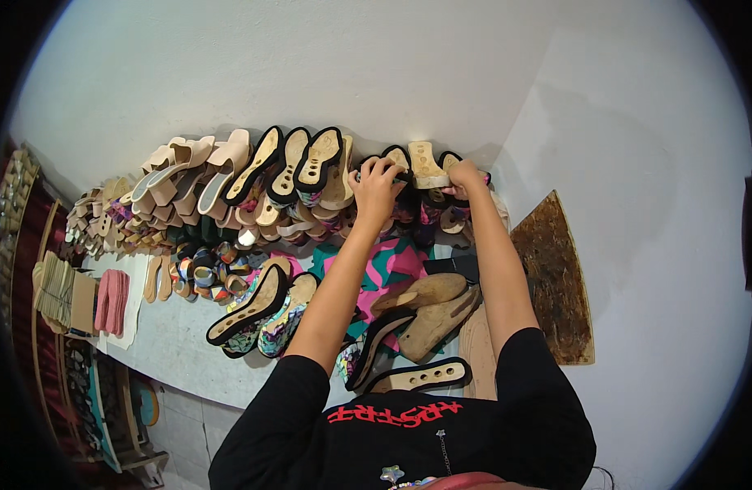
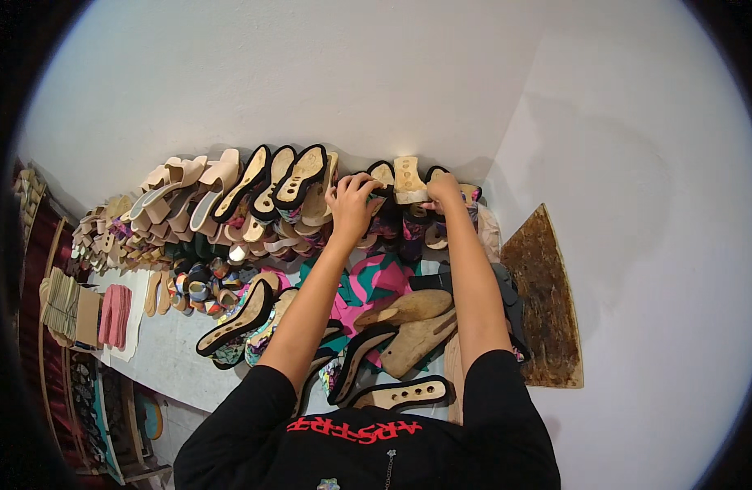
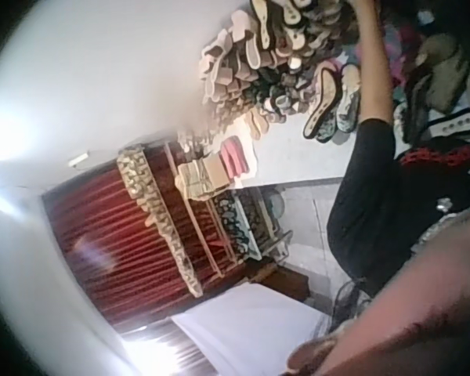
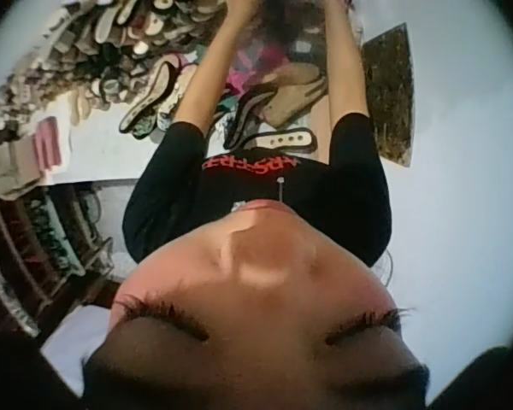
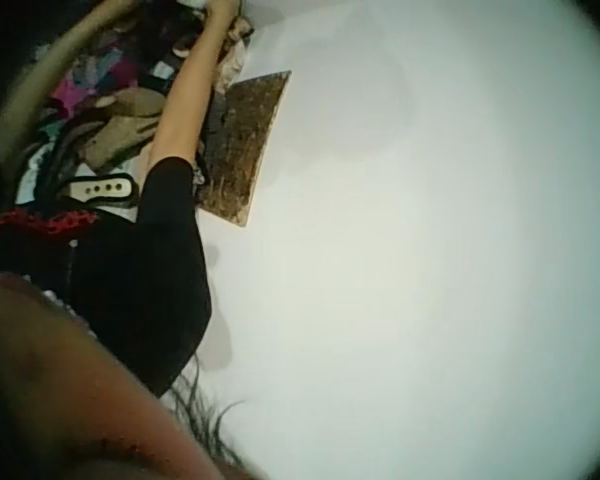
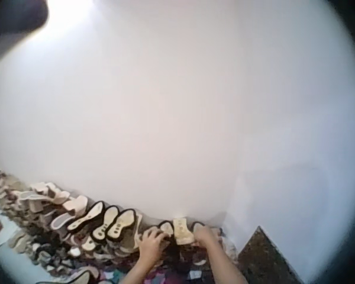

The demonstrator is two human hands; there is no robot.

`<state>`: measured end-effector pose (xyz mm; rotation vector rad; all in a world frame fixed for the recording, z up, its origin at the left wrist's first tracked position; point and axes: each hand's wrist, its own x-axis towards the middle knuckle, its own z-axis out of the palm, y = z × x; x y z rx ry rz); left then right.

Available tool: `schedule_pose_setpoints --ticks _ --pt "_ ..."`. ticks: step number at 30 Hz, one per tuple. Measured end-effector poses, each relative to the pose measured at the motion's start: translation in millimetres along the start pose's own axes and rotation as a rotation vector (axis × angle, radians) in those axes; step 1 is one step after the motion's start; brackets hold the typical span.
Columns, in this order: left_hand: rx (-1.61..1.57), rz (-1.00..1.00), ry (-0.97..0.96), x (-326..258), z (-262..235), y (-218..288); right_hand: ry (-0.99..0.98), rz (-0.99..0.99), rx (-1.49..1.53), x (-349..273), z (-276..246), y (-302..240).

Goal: The recorder is sorting and organizing various sandal components and soles on a workbench.

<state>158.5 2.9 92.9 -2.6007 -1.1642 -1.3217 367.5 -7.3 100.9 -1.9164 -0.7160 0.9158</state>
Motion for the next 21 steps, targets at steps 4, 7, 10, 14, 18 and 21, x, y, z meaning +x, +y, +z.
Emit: schedule_pose_setpoints --ticks 4,7,10,14,18,21 --pt "0.053 -0.014 0.014 -4 -3 -8 -0.139 0.108 0.059 -18 7 -18" --pt "0.035 -0.027 0.021 -4 -4 -7 -0.143 0.082 0.082 -17 8 -17" --pt "-0.027 -0.013 -0.016 3 8 13 0.15 -0.132 -0.333 42 -49 27" --pt "-0.126 -0.128 -0.128 4 -9 -1 0.445 -0.609 -0.346 -10 -84 -14" --pt "-0.401 -0.14 0.004 18 -17 2 0.174 -0.845 -0.182 -71 -115 -79" --pt "-0.633 -0.012 -0.252 23 -21 21 0.005 -0.904 -0.175 -84 -112 -105"
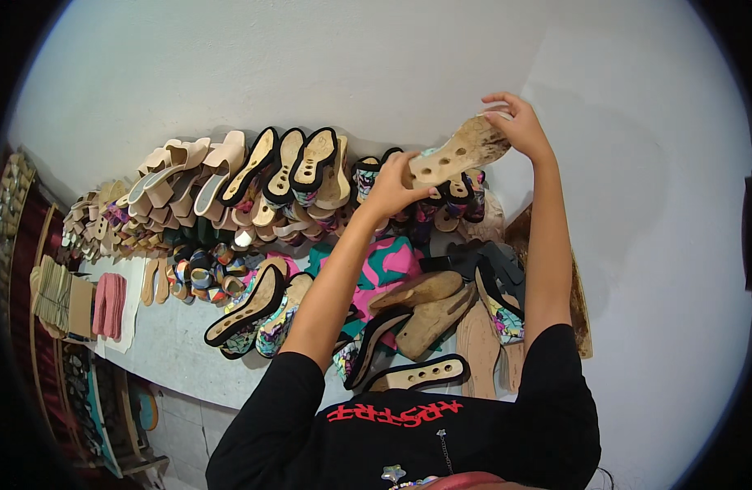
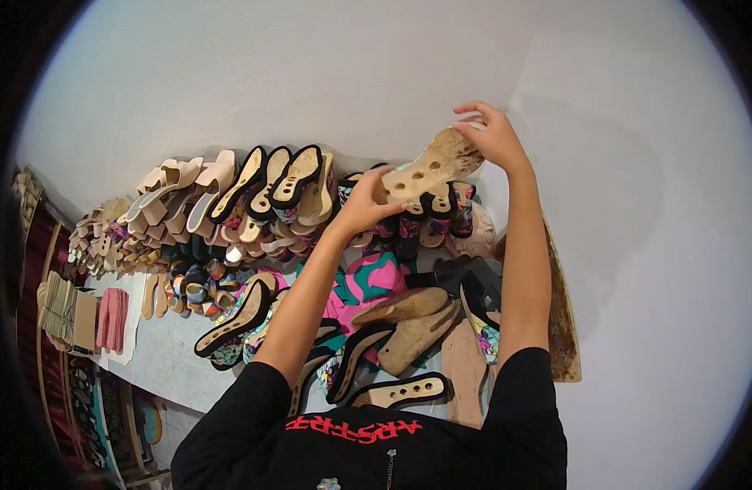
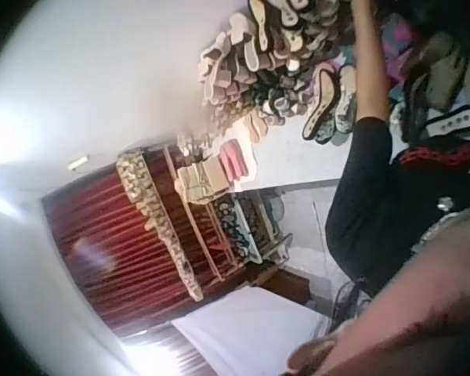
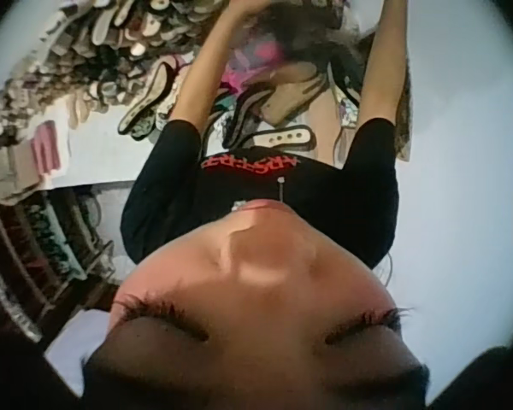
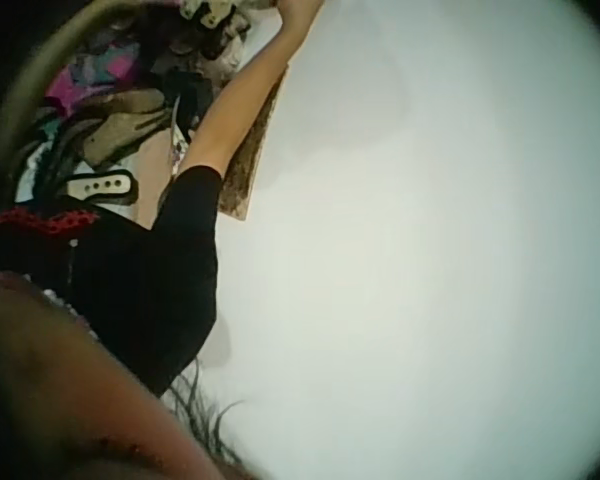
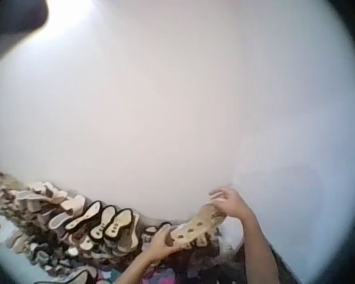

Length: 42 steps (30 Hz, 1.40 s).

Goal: The recorder is sorting and organizing various sandal components and soles on a workbench.

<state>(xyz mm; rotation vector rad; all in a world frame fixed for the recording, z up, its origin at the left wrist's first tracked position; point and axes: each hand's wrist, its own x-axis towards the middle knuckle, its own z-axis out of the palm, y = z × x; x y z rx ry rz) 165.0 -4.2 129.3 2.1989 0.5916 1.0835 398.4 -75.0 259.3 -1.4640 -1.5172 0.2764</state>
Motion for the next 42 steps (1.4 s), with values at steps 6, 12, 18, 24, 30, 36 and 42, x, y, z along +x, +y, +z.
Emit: schedule_pose_setpoints --ticks 6,12,18,24,30,36,42 --pt "-0.248 -0.171 0.0 0 21 4 0.175 -0.009 0.002 21 27 17" --pt "-0.251 -0.11 -0.16 -10 38 3 0.203 -0.064 0.301 27 41 43" --pt "-0.347 -0.252 -0.155 -13 71 -12 0.429 -0.063 0.115 34 68 90" --pt "-0.622 -0.649 0.008 -11 60 13 -0.12 0.492 -0.254 -12 83 67" --pt "-0.534 -0.786 -0.045 -4 38 10 -0.263 0.534 0.005 -60 106 45" --pt "0.561 -0.078 0.163 -10 21 -5 0.093 0.167 -0.182 -55 133 70" --pt "0.758 -0.029 0.146 -16 12 -39 0.12 0.147 -0.171 -53 142 94"
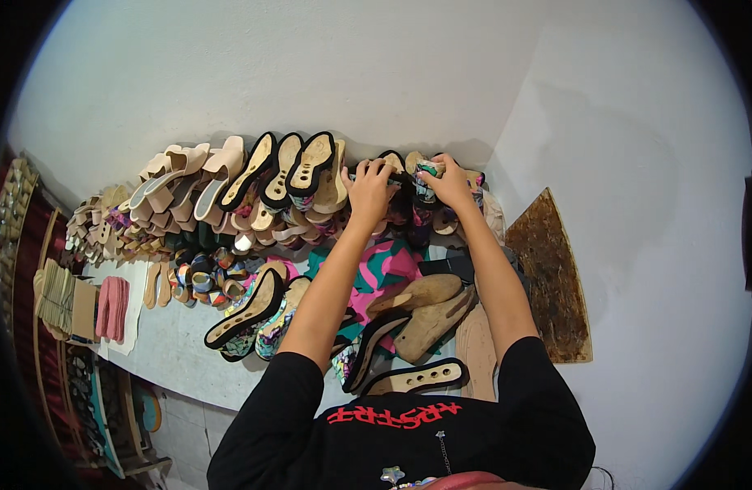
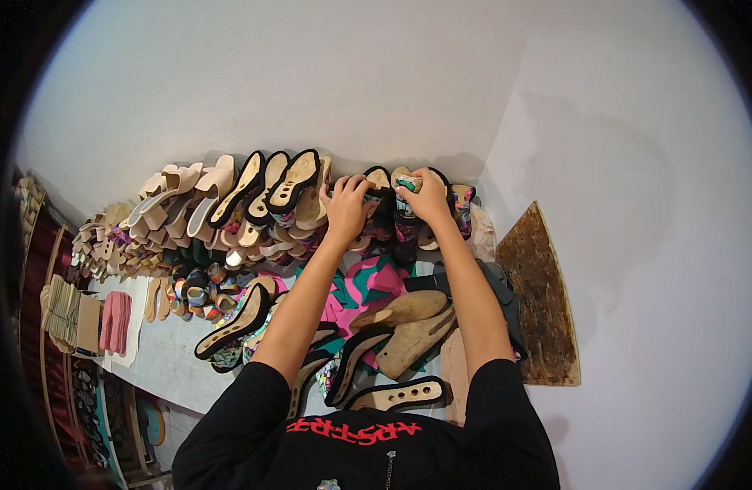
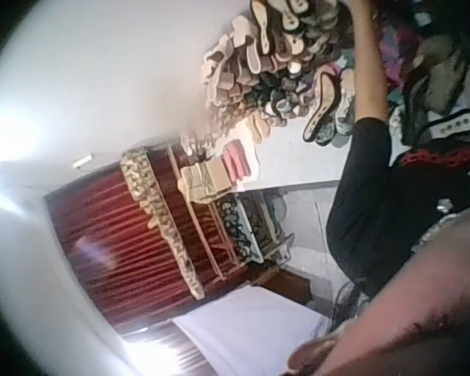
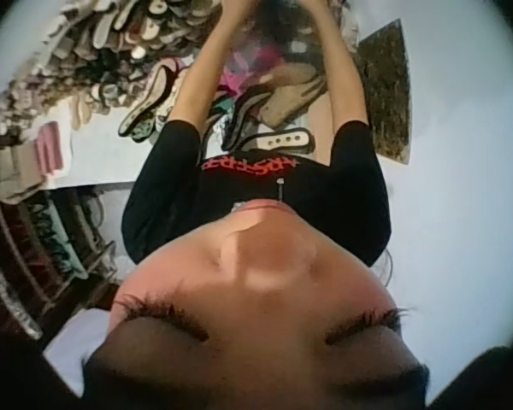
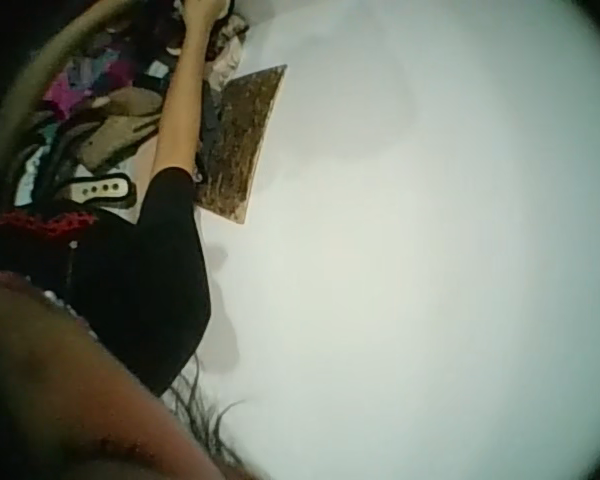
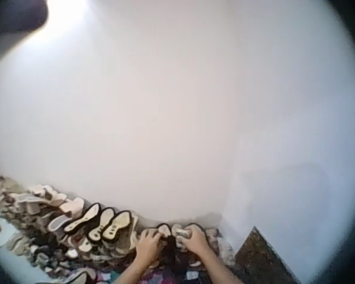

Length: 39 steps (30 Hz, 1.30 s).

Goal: The recorder is sorting and organizing various sandal components and soles on a workbench.

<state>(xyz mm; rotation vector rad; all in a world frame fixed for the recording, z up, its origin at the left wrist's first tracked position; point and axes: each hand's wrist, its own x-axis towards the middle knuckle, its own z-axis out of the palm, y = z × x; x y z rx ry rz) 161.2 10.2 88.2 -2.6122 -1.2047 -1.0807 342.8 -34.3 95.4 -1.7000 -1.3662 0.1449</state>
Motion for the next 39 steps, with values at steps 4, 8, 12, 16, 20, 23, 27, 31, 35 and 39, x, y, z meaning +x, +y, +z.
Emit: schedule_pose_setpoints --ticks 4,8,12,16,20,23,27,31,35,39 --pt "0.018 -0.022 0.049 -2 2 5 0.0 -0.008 -0.001 0 1 0" --pt "0.031 -0.063 0.099 -5 0 6 0.031 0.015 -0.095 1 12 -22" --pt "0.036 -0.067 0.135 -5 0 10 0.06 0.006 -0.163 5 18 -23" --pt "0.038 -0.085 0.122 -6 -2 5 -0.052 0.076 -0.211 5 16 -39" --pt "-0.009 -0.085 0.101 -4 -1 7 -0.066 0.143 -0.166 17 -5 -26" --pt "-0.025 -0.085 0.083 -4 -2 5 -0.016 0.144 -0.271 23 -42 -34" --pt "-0.035 -0.116 0.077 -6 0 6 -0.103 0.142 -0.337 20 -64 -36" --pt "-0.031 -0.123 0.047 -8 1 6 -0.047 0.046 -0.368 12 -46 -8" --pt "-0.084 -0.058 0.013 -16 -13 6 0.014 0.069 -0.397 14 -39 -7" --pt "-0.245 -0.12 0.056 -57 -37 5 -0.049 0.144 -0.415 14 -34 -11"
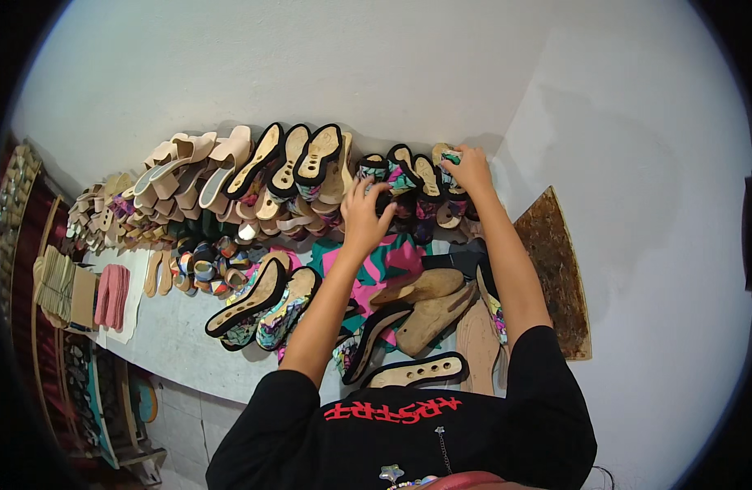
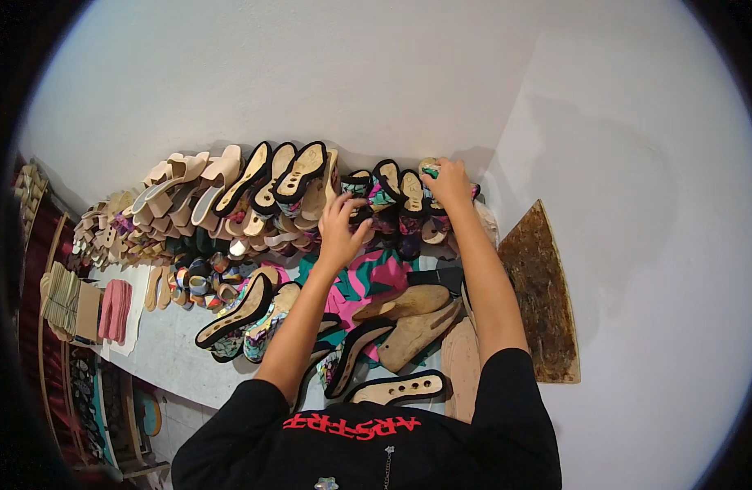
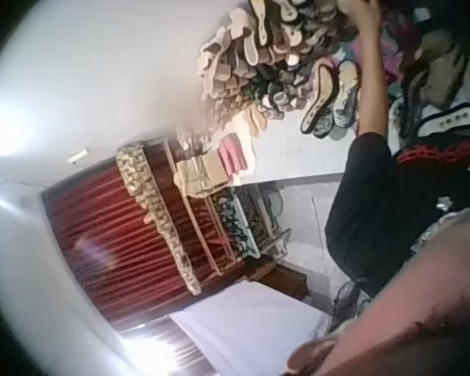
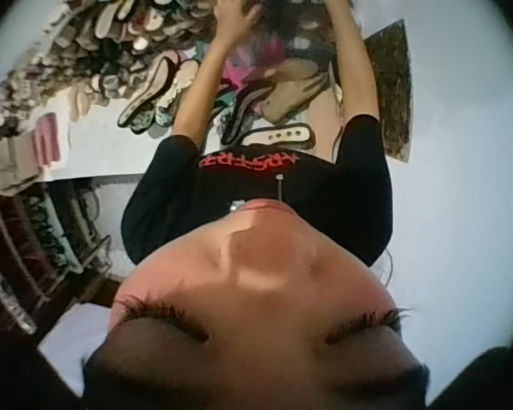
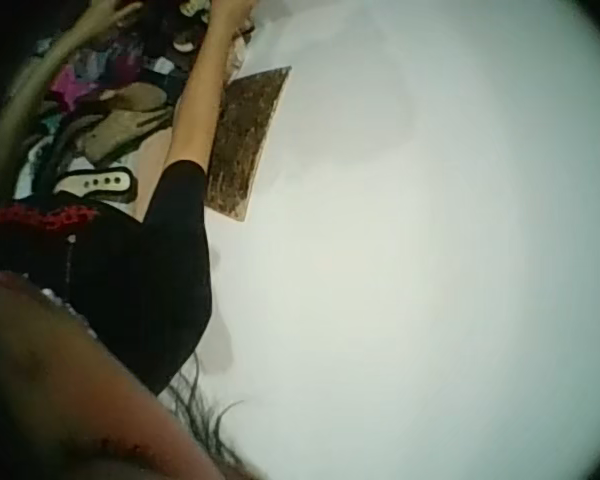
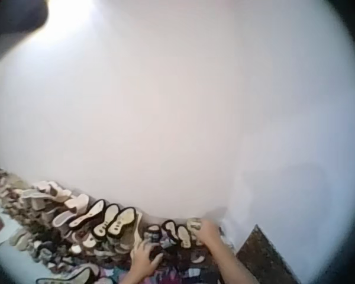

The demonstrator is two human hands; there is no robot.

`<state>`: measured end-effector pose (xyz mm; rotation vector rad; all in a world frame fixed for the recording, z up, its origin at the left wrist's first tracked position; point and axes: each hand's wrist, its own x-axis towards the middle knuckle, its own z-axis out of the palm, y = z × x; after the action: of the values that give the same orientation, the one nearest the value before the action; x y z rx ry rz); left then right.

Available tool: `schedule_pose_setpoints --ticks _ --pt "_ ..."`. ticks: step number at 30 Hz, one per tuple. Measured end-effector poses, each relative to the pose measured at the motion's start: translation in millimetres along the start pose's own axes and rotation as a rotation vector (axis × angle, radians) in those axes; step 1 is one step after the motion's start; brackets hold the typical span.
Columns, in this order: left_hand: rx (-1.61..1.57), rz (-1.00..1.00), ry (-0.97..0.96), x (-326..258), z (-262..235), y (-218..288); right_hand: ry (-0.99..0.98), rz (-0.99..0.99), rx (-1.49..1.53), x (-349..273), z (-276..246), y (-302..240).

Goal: The recorder is sorting and organizing various sandal components and soles on a workbench.

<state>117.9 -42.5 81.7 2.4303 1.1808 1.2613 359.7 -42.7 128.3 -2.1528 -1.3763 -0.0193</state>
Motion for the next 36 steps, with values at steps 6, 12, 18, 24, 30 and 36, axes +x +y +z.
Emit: schedule_pose_setpoints --ticks 6,12,18,24,30,36 --pt "-0.388 -0.122 -0.349 -99 -10 -10 -0.034 0.08 -0.141 -11 -7 -21" --pt "-0.602 -0.401 -0.717 -150 -12 4 0.143 0.107 -0.148 -40 -29 -28" --pt "-0.185 -0.211 -0.746 -182 -22 16 0.023 0.136 0.026 -110 -53 23" --pt "-0.072 -0.294 -0.679 -199 -24 30 -0.447 0.363 -0.325 -203 -42 86" --pt "-0.083 -0.182 -0.41 -202 -18 18 -0.226 0.284 -0.014 -238 -41 97" --pt "-0.785 -0.436 -0.729 -136 -42 42 -0.079 -0.466 0.125 -237 -107 11"
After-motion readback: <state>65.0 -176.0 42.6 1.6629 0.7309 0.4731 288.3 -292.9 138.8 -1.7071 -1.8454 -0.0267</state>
